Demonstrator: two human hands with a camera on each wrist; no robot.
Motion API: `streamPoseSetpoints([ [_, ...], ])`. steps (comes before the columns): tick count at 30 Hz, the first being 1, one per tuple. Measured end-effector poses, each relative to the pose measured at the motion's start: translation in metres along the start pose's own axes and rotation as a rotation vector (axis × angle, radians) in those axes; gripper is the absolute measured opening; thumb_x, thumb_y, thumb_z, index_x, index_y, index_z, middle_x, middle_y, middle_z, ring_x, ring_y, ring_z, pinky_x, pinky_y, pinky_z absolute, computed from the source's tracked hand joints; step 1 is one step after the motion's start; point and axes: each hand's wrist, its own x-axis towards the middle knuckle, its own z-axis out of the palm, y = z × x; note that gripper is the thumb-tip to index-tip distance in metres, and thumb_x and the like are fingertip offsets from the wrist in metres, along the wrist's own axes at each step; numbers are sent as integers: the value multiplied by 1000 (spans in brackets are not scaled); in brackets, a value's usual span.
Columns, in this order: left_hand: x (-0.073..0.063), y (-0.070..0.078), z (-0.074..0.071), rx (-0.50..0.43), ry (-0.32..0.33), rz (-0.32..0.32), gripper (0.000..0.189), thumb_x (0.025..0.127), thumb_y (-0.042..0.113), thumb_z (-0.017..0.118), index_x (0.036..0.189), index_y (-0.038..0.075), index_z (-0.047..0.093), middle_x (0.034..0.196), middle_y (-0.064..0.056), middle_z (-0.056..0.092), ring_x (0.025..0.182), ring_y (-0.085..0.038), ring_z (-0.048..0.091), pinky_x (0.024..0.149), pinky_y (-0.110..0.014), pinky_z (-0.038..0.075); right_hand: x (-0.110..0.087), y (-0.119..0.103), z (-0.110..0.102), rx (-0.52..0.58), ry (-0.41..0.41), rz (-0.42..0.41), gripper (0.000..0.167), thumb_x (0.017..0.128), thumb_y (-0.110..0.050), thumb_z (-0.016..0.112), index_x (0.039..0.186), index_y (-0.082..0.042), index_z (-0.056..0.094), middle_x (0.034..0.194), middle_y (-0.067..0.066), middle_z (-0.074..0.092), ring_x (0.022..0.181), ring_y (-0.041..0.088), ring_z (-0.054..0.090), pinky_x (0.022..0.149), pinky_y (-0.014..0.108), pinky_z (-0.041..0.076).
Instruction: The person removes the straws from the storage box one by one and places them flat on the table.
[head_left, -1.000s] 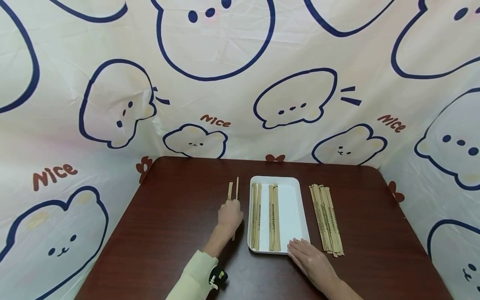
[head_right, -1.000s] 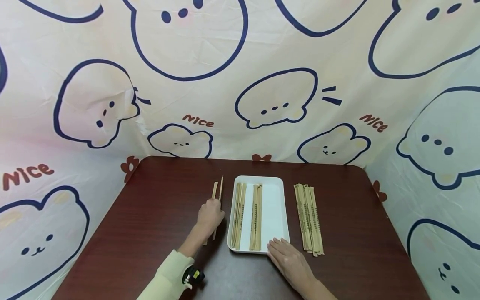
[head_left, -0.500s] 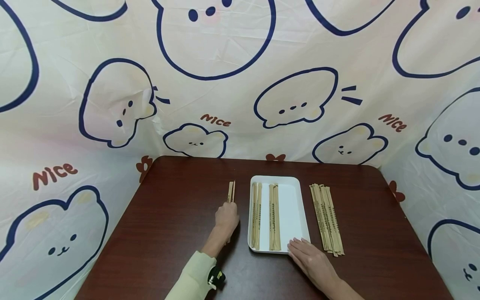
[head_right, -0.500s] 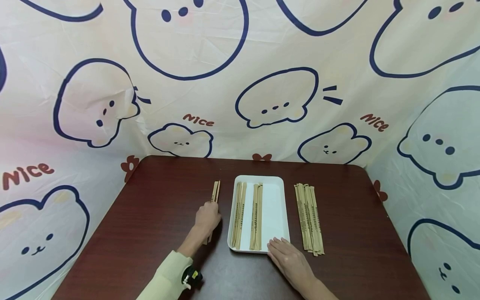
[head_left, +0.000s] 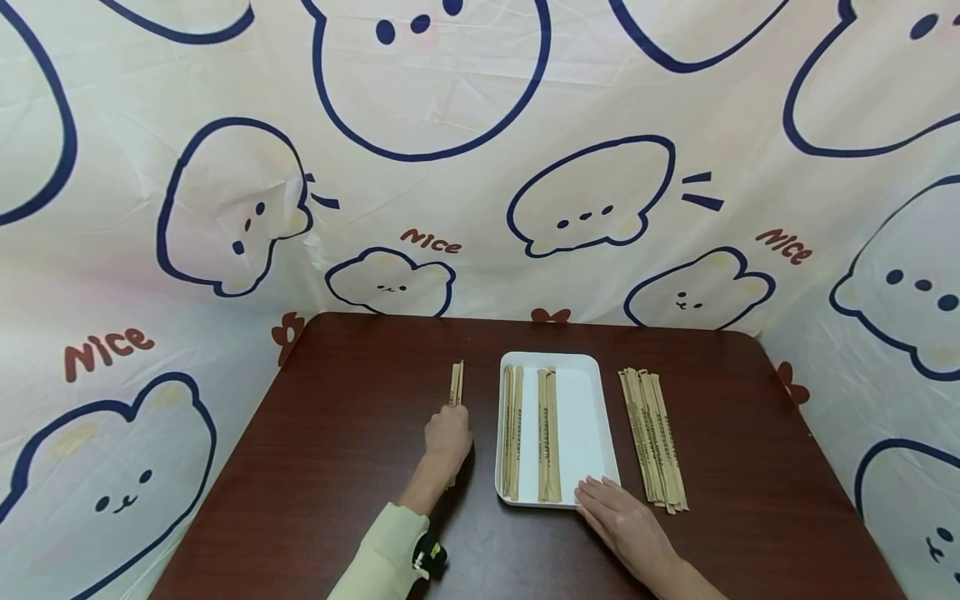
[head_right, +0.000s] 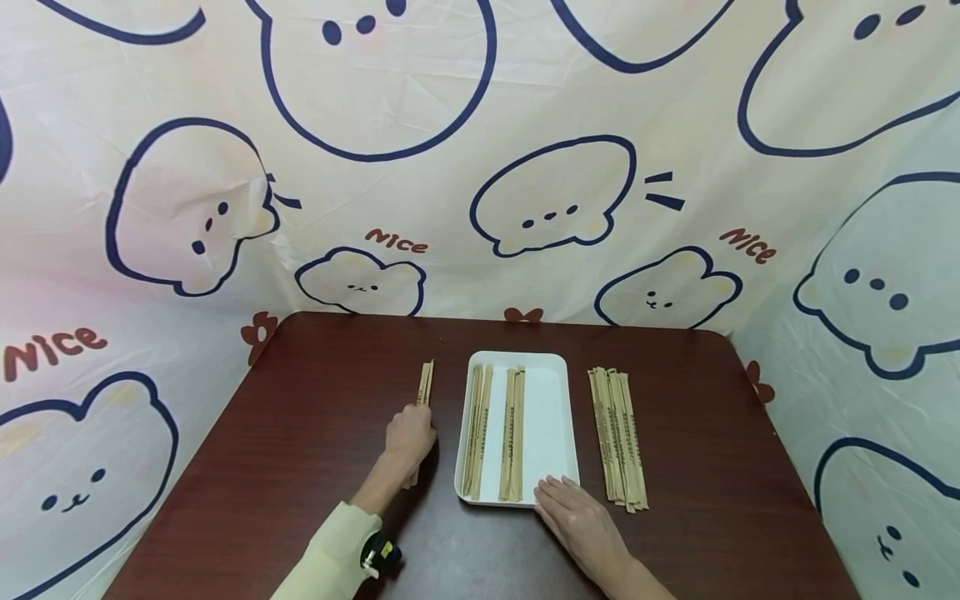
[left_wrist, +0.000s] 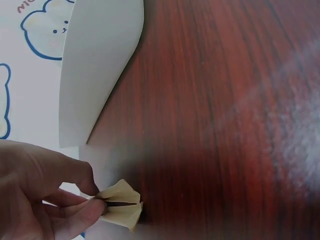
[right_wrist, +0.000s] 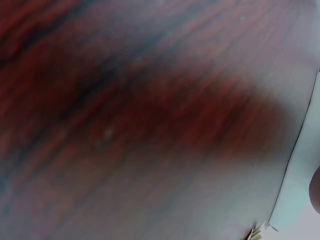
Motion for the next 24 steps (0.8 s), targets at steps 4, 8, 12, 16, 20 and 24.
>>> streamPoseSetpoints([
  [4,-1,0,-2,4,-5,9,5,83,0,70,81,-4,68,69,-15,59,59,-33,65,46,-42,54,0,-1,0,0,2,2,44,106,-33,47,103,-2,77,108,11,73,100,27,70,87,47,56],
  [8,-2,3,-6,-11,-9,16,5,84,-1,69,80,-4,67,68,-15,59,57,-32,64,46,-41,54,0,-1,0,-6,11,-4,44,107,-33,46,103,-2,77,108,11,73,99,27,70,86,47,56],
  [12,-2,6,-9,-46,-11,19,7,83,-1,69,77,-3,65,68,-15,59,58,-32,65,47,-42,55,0,-1,-1,-11,10,-7,45,107,-33,45,104,-2,77,108,10,73,100,27,70,87,46,56],
  [16,-1,13,-12,-54,23,43,12,82,1,69,73,-2,62,68,-17,62,58,-33,66,46,-42,55,1,-1,-1,-6,5,-2,44,107,-33,46,104,-2,77,108,10,73,100,27,70,87,46,56],
  [20,-3,25,-13,-42,104,96,15,82,3,70,71,-2,60,69,-17,62,60,-35,66,47,-45,56,1,-1,-1,-2,5,-1,41,106,-32,49,104,-2,77,109,10,73,101,27,70,87,46,56],
  [24,-5,37,-15,-63,154,167,15,83,3,68,72,-1,60,70,-15,59,60,-34,65,47,-44,54,1,-1,-1,-4,6,-7,37,104,-30,53,105,-2,77,109,11,73,101,27,70,87,46,56],
])
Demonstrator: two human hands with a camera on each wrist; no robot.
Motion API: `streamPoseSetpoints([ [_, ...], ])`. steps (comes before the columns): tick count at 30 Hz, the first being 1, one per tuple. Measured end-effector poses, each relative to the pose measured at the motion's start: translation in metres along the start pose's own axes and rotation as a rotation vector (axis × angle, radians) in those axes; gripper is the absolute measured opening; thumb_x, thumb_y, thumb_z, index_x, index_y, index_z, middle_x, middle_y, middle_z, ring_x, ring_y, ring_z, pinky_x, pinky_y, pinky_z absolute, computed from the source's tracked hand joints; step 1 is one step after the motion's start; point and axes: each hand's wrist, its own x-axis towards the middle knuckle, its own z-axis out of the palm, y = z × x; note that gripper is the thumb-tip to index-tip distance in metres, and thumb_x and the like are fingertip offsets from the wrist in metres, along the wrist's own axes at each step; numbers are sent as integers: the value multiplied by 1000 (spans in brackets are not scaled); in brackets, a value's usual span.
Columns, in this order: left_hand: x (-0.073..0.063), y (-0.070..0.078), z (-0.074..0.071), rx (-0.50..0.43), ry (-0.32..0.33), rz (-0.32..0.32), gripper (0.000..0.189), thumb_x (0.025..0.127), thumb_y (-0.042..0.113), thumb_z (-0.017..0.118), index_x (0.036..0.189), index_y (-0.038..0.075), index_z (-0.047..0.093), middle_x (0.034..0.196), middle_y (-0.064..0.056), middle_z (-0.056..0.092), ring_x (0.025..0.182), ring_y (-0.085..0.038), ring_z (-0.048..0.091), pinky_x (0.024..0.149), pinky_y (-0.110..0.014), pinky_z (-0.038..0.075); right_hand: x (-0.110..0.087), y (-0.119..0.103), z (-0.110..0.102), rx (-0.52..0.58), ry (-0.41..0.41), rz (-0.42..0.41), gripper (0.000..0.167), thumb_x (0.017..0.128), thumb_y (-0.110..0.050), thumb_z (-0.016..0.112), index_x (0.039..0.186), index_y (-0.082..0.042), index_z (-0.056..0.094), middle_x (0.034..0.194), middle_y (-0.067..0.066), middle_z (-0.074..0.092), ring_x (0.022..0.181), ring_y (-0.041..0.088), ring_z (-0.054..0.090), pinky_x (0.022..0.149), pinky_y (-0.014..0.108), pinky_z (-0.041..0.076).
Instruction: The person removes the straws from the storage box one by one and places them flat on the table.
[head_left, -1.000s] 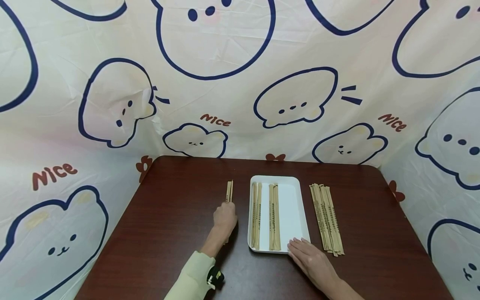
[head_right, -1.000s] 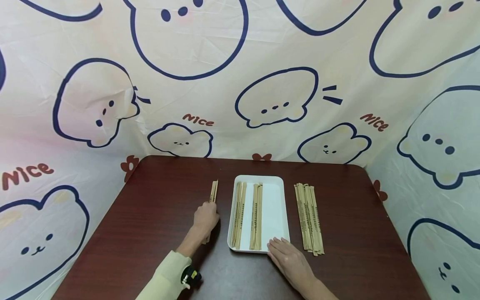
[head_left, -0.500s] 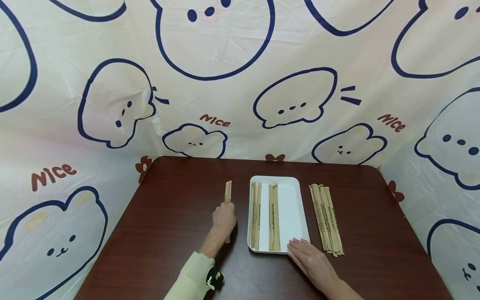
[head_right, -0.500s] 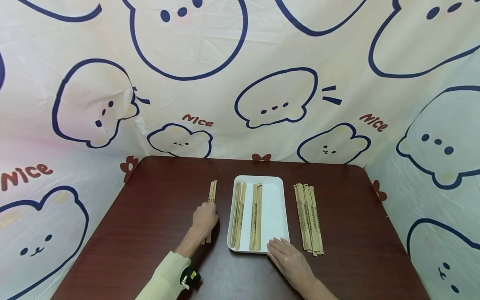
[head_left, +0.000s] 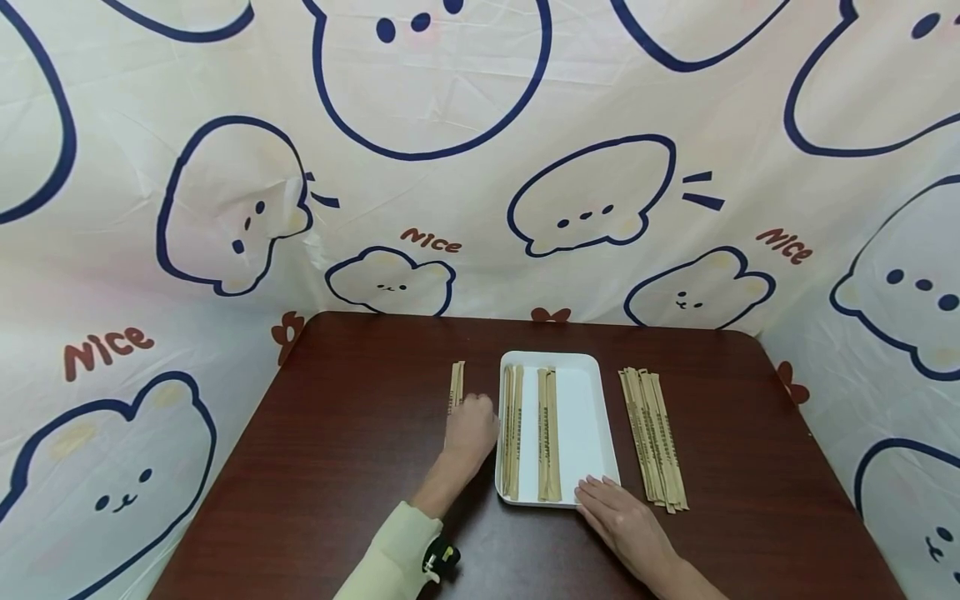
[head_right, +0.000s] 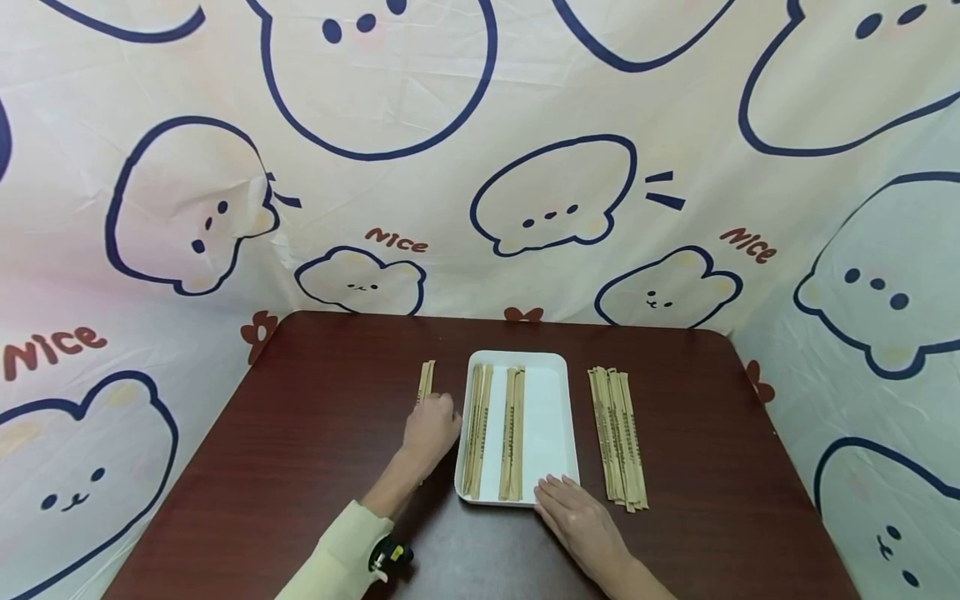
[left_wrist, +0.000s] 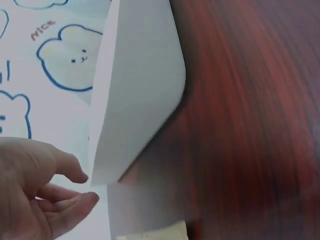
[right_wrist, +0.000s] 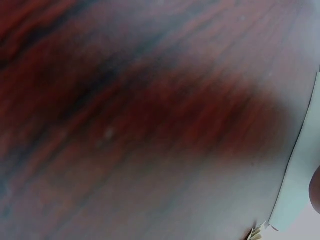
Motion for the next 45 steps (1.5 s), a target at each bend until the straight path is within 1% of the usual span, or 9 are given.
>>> streamPoseSetpoints([
  [3,0,9,0,-39,-44,35,16,86,4,67,73,1,59,75,-13,60,58,-29,63,46,-38,52,0,0,0,-4,0,-6,35,103,-29,54,104,-2,77,109,11,73,100,28,70,88,46,56],
  [7,0,20,3,-88,-138,48,18,91,5,65,74,3,59,81,-14,62,60,-25,63,46,-33,51,-1,1,-1,-4,-6,-4,35,103,-29,55,104,-2,77,108,11,73,101,28,70,88,46,56],
  [9,-1,25,6,-93,-158,52,18,91,6,65,74,3,59,81,-13,62,62,-25,64,48,-33,52,-1,1,-1,-4,-9,0,35,103,-29,54,104,-2,77,108,11,73,101,28,70,88,46,56],
  [13,-4,35,17,-79,-164,72,17,88,7,67,73,2,62,75,-12,62,63,-28,66,48,-35,54,-2,2,-1,-3,-10,1,33,101,-28,57,105,-2,77,109,11,73,101,28,70,88,47,55],
  [18,-10,42,29,-68,-159,103,21,87,9,68,69,2,60,69,-10,59,59,-24,64,44,-31,52,-3,2,0,-7,-18,-3,29,98,-25,61,106,-2,77,110,11,73,102,27,69,89,46,55],
  [21,-13,46,33,-76,-155,118,23,87,9,67,66,3,58,66,-10,58,56,-23,61,42,-31,50,-2,2,0,-5,-17,-4,29,99,-25,60,106,-2,77,110,11,73,102,28,69,89,46,55],
  [28,-17,52,39,-17,-113,164,30,86,6,65,59,7,53,61,-10,59,52,-24,62,41,-31,50,-2,2,-1,6,-19,3,28,98,-24,63,106,-2,77,110,12,73,102,28,69,88,47,56],
  [35,-16,58,40,5,-163,147,20,85,5,67,67,3,61,67,-11,59,58,-25,63,46,-32,53,-1,2,-1,7,-21,9,31,102,-27,58,106,-2,77,109,11,73,101,27,70,88,46,56],
  [45,-16,63,43,29,-140,103,10,80,5,71,72,2,66,66,-11,59,60,-27,65,46,-36,53,-1,2,0,11,-15,5,29,100,-26,60,106,-2,77,109,11,73,101,27,70,87,46,56],
])
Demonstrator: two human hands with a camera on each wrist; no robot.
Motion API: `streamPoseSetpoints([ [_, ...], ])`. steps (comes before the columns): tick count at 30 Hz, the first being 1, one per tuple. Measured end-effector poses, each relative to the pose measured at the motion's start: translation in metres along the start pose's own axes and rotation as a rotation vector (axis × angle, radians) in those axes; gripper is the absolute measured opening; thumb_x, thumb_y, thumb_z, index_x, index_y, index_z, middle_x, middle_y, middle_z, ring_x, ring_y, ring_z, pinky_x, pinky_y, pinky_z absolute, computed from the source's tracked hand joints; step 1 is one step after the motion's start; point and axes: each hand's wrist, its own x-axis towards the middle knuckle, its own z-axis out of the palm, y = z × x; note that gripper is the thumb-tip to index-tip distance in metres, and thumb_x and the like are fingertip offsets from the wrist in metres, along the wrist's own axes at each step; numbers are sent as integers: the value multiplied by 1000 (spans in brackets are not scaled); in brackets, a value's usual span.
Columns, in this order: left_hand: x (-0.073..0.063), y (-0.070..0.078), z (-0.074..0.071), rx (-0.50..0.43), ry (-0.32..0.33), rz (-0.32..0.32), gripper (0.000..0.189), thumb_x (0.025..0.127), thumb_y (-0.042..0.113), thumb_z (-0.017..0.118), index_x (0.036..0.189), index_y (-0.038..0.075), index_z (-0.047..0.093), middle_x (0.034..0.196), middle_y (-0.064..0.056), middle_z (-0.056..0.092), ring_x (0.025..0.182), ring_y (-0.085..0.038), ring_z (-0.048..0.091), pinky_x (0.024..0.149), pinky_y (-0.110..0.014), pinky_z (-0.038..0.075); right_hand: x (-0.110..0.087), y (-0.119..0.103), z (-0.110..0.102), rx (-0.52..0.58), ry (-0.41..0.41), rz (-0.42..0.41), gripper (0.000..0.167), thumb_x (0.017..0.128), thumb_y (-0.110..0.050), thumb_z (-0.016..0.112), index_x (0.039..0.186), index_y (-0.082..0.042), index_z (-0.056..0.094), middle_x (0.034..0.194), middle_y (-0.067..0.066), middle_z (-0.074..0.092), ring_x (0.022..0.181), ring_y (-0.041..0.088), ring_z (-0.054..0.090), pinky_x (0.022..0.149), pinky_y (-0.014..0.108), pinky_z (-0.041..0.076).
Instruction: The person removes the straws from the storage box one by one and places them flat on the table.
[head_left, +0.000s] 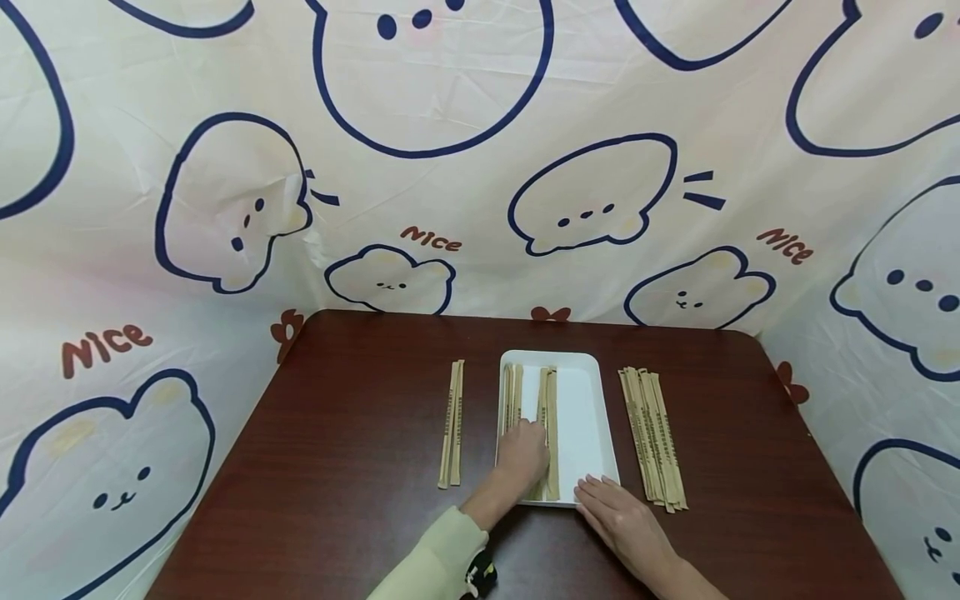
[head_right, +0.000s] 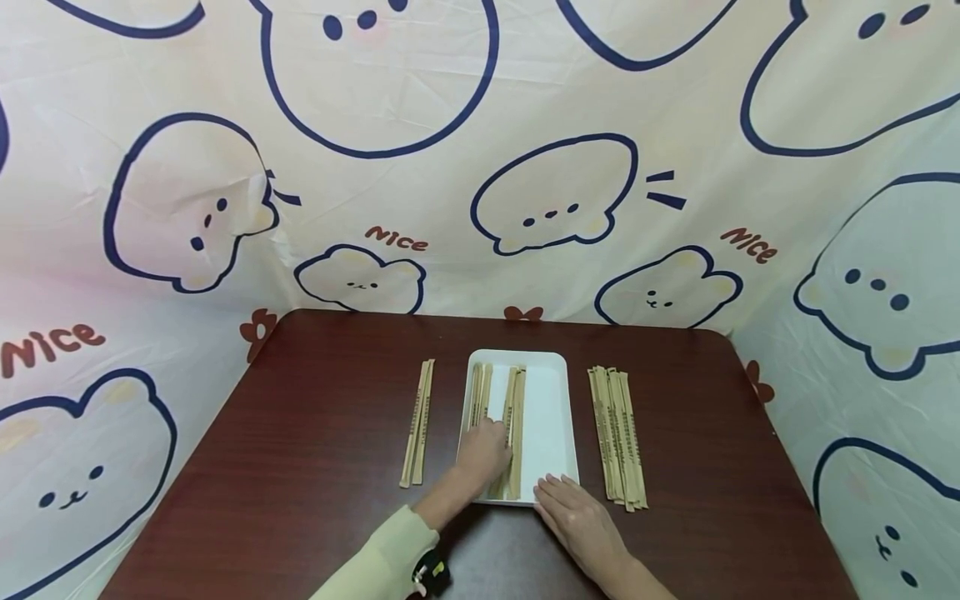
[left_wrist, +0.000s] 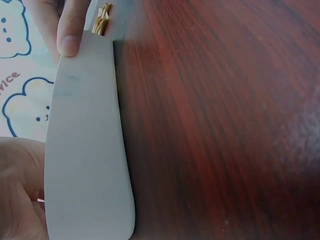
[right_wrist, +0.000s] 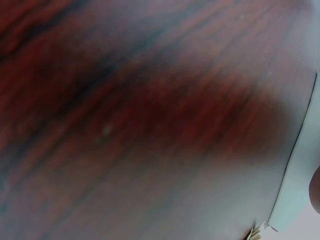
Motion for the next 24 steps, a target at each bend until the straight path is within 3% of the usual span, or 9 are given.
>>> streamPoseSetpoints([
  [6,1,0,5,21,16,-13,12,81,3,68,70,3,65,65,-10,59,58,-26,64,45,-36,53,0,0,1,4,-2,2,35,103,-29,55,105,-2,77,109,11,73,101,28,70,88,46,56],
  [12,3,0,5,35,-15,-29,9,82,3,70,73,3,66,66,-10,59,58,-25,64,46,-35,54,0,0,2,-1,3,-4,38,105,-30,51,105,-2,77,109,11,73,101,28,70,87,47,56],
  [19,1,-3,3,-2,41,5,9,79,0,69,70,2,65,64,-11,58,57,-26,63,44,-35,52,-1,0,2,2,1,-1,37,104,-29,52,105,-2,77,109,11,73,101,28,70,87,47,56],
  [24,0,-5,1,-26,41,5,6,79,-1,70,75,-1,67,65,-11,56,57,-27,62,45,-35,52,-1,0,2,-9,7,-7,36,104,-29,53,105,-2,77,108,11,73,101,27,70,87,46,56],
])
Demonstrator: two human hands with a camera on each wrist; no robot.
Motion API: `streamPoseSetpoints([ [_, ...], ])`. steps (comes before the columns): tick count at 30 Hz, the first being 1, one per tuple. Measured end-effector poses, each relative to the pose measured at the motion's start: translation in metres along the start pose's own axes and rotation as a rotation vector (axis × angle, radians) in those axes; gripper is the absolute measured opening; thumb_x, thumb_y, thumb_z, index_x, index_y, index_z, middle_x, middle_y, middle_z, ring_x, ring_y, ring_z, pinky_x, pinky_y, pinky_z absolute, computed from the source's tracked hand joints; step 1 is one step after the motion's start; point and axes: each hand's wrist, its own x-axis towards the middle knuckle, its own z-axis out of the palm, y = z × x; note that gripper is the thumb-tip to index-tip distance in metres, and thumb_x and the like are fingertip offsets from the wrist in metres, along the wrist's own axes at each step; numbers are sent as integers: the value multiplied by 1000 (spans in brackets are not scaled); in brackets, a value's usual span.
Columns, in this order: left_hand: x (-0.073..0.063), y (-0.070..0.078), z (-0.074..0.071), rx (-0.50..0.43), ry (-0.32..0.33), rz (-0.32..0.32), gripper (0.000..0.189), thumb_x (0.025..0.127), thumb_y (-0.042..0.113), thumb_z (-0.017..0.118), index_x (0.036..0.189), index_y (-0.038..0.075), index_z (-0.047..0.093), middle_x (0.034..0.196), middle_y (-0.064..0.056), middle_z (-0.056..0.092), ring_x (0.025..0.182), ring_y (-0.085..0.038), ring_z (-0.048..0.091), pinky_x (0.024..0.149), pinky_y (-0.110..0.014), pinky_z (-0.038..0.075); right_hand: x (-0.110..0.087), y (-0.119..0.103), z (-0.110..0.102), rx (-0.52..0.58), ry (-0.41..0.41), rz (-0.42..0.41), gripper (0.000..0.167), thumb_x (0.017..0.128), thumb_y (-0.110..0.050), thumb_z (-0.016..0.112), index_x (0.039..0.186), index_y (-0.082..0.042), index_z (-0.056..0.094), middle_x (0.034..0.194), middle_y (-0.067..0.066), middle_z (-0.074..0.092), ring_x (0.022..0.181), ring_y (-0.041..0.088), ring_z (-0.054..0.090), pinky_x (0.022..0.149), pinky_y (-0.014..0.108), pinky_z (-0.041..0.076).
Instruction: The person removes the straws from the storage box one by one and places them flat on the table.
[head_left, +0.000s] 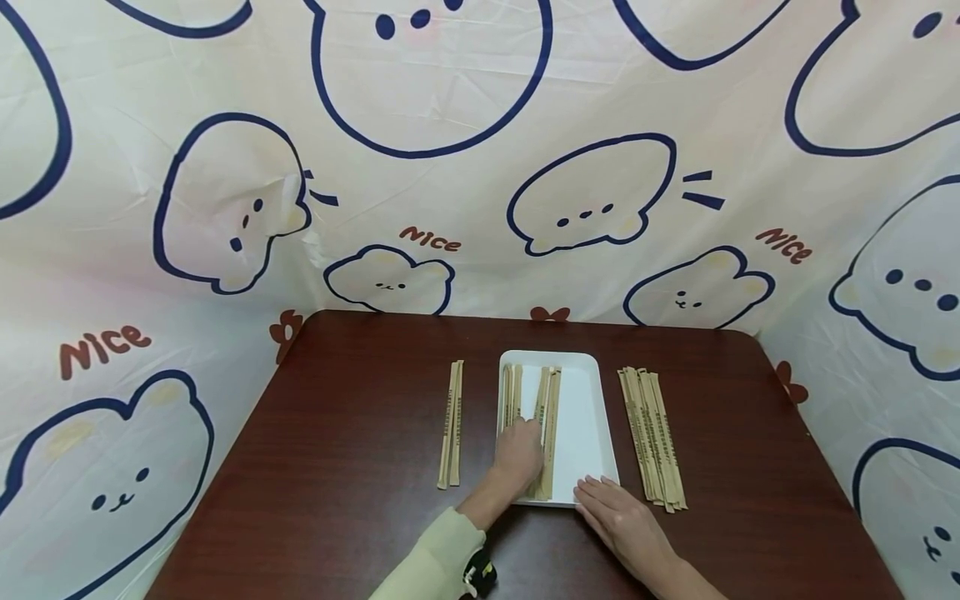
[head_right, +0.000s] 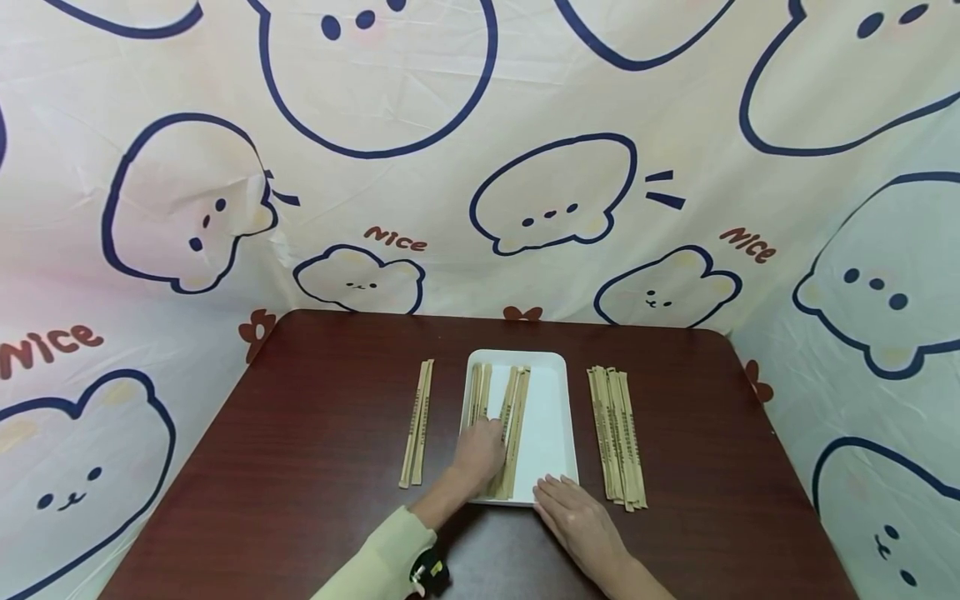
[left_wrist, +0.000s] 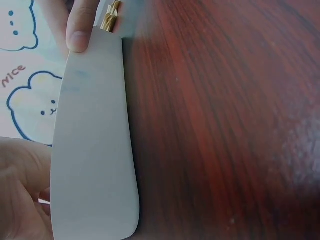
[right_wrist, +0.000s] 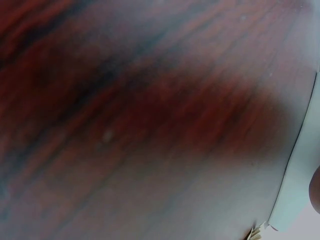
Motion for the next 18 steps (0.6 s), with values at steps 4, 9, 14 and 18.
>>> streamPoseSetpoints([
  [4,0,-1,-1,1,-38,-31,5,81,-2,71,78,0,67,68,-11,57,59,-27,63,48,-36,54,0,0,0,-2,-4,1,35,103,-28,54,105,-2,77,109,11,73,101,27,70,88,46,56],
  [9,0,-2,-4,-4,-51,-64,4,85,-3,68,81,-1,69,70,-13,58,61,-28,64,49,-36,56,0,0,-1,-1,-9,6,35,103,-28,54,105,-2,77,108,11,73,101,27,70,88,45,55],
  [14,2,-4,-10,19,-33,-71,8,90,-1,66,85,-2,71,69,-13,58,59,-26,64,48,-34,56,0,0,-1,-6,-11,2,34,103,-28,55,104,-2,77,108,11,73,101,27,70,88,45,56],
  [18,4,-6,-14,76,0,-71,12,93,6,66,85,0,73,66,-11,57,56,-24,62,45,-34,54,0,0,0,-6,-13,1,29,99,-25,61,104,-2,77,108,11,73,100,27,70,88,46,56],
])
